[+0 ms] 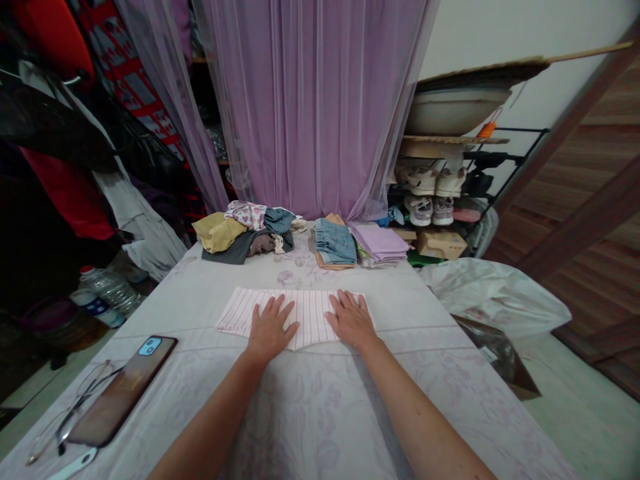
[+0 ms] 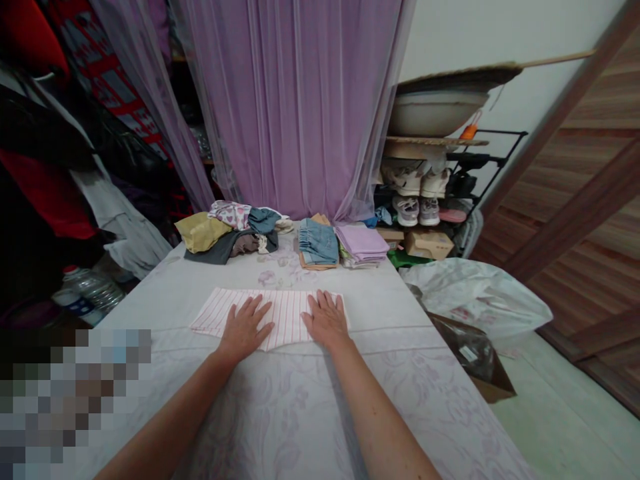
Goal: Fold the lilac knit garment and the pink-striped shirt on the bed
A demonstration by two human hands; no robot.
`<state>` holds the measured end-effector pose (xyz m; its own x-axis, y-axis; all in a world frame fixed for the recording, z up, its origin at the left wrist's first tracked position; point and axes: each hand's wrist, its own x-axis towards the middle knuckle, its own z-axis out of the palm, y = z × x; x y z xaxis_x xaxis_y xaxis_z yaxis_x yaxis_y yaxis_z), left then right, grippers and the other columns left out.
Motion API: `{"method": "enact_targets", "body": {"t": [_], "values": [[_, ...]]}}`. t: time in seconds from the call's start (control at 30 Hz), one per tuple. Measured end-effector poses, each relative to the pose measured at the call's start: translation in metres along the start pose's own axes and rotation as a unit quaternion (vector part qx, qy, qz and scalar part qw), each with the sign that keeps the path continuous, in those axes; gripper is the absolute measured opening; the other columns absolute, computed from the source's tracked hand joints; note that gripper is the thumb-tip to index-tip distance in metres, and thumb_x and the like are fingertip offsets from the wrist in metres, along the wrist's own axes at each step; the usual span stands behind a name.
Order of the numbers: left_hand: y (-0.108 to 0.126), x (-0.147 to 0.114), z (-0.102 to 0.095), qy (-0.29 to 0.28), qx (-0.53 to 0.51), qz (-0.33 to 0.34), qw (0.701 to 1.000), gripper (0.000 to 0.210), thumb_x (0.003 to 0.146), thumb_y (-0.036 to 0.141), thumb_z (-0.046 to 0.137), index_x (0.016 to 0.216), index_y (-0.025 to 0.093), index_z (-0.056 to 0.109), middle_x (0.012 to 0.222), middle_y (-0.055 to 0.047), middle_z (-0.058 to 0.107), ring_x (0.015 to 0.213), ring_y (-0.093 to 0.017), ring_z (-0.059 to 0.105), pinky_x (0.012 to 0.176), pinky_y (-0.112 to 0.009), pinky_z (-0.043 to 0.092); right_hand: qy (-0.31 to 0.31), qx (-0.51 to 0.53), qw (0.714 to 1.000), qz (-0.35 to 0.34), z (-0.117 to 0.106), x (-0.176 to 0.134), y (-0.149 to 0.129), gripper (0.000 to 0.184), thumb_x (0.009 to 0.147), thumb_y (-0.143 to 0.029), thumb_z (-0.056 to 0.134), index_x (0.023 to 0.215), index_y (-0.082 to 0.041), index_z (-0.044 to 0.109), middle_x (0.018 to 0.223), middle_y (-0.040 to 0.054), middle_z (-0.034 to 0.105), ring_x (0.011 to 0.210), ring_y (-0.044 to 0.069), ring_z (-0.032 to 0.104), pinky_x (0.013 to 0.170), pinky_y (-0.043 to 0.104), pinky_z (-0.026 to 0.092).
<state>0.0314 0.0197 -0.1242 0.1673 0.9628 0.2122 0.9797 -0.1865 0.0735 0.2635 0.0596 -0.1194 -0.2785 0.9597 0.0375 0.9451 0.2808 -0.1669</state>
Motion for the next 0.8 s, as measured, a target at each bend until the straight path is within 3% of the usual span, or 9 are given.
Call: {"method": "enact_targets", "body": {"t": [0.37,0.6,0.8], "values": [[-0.0022,0.0,0.005,0.018,0.012,0.008,1.0,0.05,0.091,0.046,0.049,0.138,0.029,0.053,0.151,-0.01,0.044,0.138,-0.035,0.04,0.108,-0.064,0.03,0.002,0.001,1.0,-0.002,0.0041,0.0007,-0.001,0.059,0.097,-0.048,0.035,0.147,-0.018,0.04,0.156,0.0154,0.032,0.144,0.031,0.026,0.116,0.052,0.007],[-0.0023,0.0005,0.0041,0.017,0.01,0.008,1.0,0.051,0.091,0.047,0.05,0.139,0.029,0.053,0.151,-0.01,0.043,0.138,-0.036,0.039,0.108,-0.065,0.03,-0.002,0.013,1.0,-0.004,-0.0013,0.0028,0.0002,0.059,0.095,-0.048,0.042,0.145,-0.017,0.045,0.154,0.0162,0.036,0.143,0.028,0.03,0.116,0.042,0.015],[-0.0044,0.0004,0.0054,0.026,-0.006,0.015,1.0,0.06,0.085,0.057,0.055,0.138,0.029,0.053,0.151,-0.012,0.043,0.137,-0.038,0.04,0.108,-0.066,0.029,-0.007,0.03,0.999,0.04,-0.0046,0.0075,-0.0059,0.06,0.095,-0.049,0.041,0.146,-0.018,0.043,0.156,0.0154,0.032,0.144,0.029,0.027,0.115,0.043,0.015]]}}
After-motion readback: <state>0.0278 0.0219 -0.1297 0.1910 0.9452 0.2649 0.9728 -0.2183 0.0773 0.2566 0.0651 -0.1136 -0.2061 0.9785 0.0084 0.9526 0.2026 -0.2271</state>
